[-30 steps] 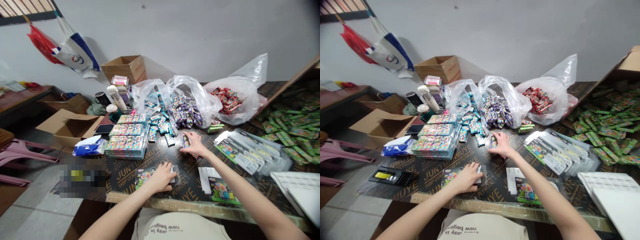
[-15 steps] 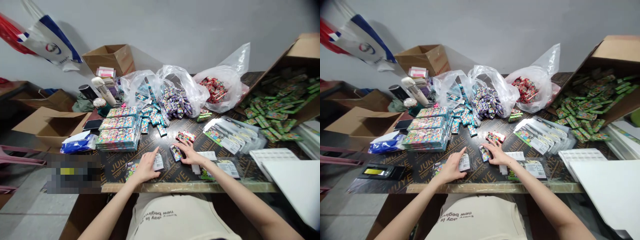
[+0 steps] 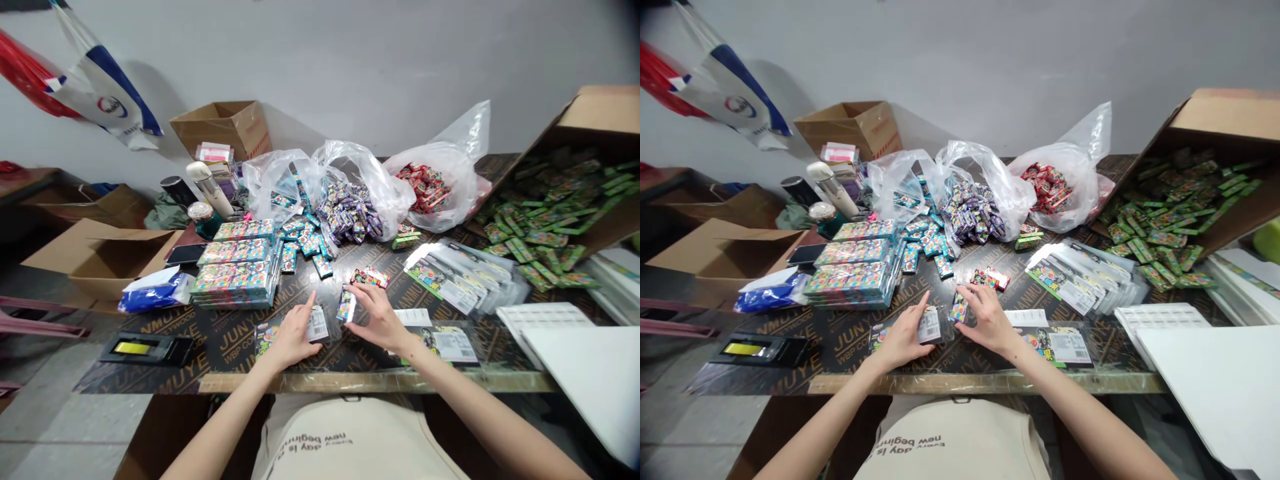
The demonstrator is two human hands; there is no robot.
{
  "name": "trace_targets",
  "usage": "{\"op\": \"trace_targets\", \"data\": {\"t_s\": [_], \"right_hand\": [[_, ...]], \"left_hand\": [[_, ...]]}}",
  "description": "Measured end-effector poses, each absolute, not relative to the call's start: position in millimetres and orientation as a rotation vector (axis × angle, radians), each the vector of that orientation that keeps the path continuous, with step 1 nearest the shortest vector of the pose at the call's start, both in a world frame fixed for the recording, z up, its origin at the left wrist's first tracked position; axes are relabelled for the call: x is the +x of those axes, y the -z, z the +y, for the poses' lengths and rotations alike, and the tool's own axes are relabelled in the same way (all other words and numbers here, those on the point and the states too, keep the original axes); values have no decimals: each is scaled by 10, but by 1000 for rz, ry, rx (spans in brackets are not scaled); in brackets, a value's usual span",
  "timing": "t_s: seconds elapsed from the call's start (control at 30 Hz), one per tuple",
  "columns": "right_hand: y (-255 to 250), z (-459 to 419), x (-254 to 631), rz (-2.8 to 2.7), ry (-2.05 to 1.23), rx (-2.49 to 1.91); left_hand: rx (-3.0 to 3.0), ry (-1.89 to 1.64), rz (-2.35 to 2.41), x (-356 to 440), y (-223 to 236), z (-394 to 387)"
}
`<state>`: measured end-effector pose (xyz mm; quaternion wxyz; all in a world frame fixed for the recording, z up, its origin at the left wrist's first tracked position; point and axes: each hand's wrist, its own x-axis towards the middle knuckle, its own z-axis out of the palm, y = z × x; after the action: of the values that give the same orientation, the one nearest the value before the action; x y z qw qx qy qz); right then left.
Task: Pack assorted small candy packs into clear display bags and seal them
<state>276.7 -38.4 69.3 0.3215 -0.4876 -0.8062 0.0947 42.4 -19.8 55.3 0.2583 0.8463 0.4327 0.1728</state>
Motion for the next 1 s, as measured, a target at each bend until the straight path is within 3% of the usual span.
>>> {"op": "trace_targets", "data": {"t_s": [0.17,0.43,0.73,1.0], "right_hand": [[-716,-402,2743,-2174,-344,-1220],[-606,-382,2795,-2172,-826,-949],[-335,-532,2508,-1873,-574,-1252],[-525,-490,2600,-1897,-977,-1019]], "left_hand": [[2241,-530,1178,435,-564,-178],[2255,-468,1059,436,-606,-211],[2143,-586,1157,389,-596,-189],[2019,-509,1018,316,-623,-262]]}}
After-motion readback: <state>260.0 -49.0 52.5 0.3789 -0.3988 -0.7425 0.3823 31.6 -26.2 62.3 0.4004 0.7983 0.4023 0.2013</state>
